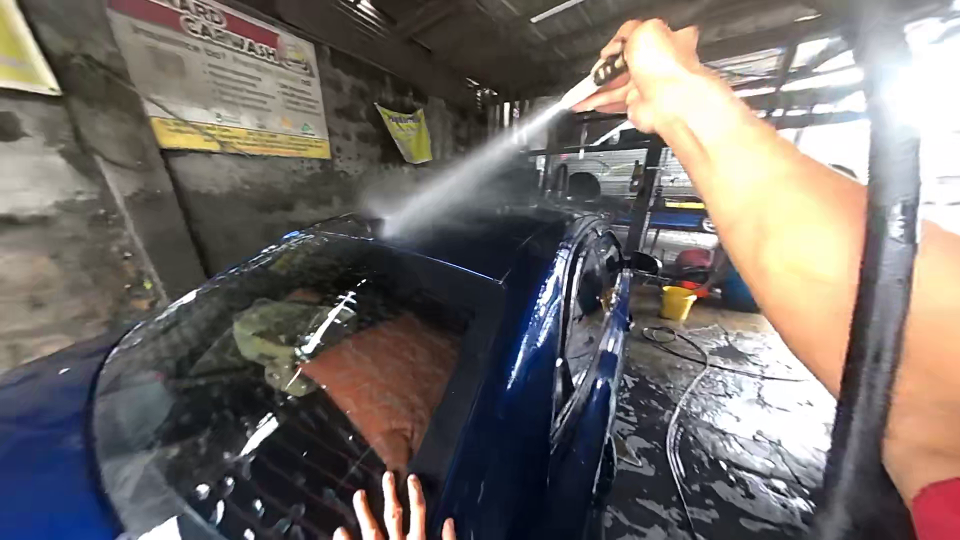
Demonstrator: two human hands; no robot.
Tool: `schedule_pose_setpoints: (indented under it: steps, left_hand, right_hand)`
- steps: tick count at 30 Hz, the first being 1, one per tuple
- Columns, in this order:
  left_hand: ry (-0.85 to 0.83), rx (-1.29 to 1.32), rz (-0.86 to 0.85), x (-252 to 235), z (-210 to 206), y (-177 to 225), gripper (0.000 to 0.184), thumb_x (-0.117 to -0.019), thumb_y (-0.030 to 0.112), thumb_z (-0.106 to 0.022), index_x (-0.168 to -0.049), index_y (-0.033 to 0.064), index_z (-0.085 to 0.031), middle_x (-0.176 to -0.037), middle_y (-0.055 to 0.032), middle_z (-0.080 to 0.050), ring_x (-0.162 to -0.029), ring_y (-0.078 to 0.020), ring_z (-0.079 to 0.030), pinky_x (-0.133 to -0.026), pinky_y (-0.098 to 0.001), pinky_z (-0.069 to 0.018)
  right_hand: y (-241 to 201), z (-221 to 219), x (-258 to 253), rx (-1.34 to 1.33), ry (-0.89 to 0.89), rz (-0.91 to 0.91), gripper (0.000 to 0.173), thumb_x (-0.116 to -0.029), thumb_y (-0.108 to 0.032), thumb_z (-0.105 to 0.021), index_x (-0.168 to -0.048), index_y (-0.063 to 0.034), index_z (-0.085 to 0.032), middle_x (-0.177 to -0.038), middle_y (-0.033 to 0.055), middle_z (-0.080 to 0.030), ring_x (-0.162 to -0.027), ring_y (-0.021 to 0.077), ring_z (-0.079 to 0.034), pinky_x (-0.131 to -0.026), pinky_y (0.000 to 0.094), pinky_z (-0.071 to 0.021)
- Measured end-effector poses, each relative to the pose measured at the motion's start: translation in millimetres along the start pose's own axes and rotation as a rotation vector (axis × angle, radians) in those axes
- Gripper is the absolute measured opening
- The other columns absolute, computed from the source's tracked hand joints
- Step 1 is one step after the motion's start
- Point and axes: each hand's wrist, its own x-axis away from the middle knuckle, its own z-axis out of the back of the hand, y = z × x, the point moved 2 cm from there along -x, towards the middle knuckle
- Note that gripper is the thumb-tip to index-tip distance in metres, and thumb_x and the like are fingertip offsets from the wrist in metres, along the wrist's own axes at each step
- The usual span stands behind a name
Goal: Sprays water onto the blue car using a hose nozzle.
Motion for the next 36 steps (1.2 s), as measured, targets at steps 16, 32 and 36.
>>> schedule_pose_setpoints:
  steps: [16,32,36]
  left_hand:
    - [0.073,0.039,0.049,1.0,-2.1,2.8,0.070,-0.0910,0.069,-0.045,-0.141,0.0241,-0.064,-0.150,-0.0160,-0.055,-0.141,-0.0538,-0.041,-0.109,-0.0800,-0.0195]
    - [0.091,0.065,0.064,0.5,-3.0,3.7,0.069,-0.0903,0.069,-0.047,-0.140,0.0253,-0.065,-0.150,-0.0137,-0.056,-0.142,-0.0520,-0.041,-0.110,-0.0788,-0.0200]
    - [0.060,0.065,0.069,0.1,-2.4,3.9,0.069,-0.0901,0.068,-0.047,-0.141,0.0247,-0.065,-0.151,-0.0143,-0.055,-0.142,-0.0528,-0.041,-0.110,-0.0789,-0.0193]
  right_hand:
    - [18.1,-147.0,39.9,-0.093,-0.219,-0.018,0.021,-0.1059,-0.026,-0.045,-0.110,-0.0089,-0.057,-0.087,0.0040,-0.069,-0.068,0.0153,-0.072,-0.064,0.0299,-0.0625]
    - [41.5,-174.4,58.5,0.015,-0.265,0.082,0.032,-0.1093,-0.027,-0.040,-0.122,-0.0043,-0.058,-0.100,0.0070,-0.066,-0.082,0.0116,-0.069,-0.076,0.0287,-0.0580]
    - [45.2,-173.5,50.3,0.082,-0.277,0.144,0.035,-0.1101,-0.026,-0.040,-0.131,-0.0011,-0.053,-0.110,0.0114,-0.061,-0.091,0.0136,-0.066,-0.082,0.0307,-0.0561]
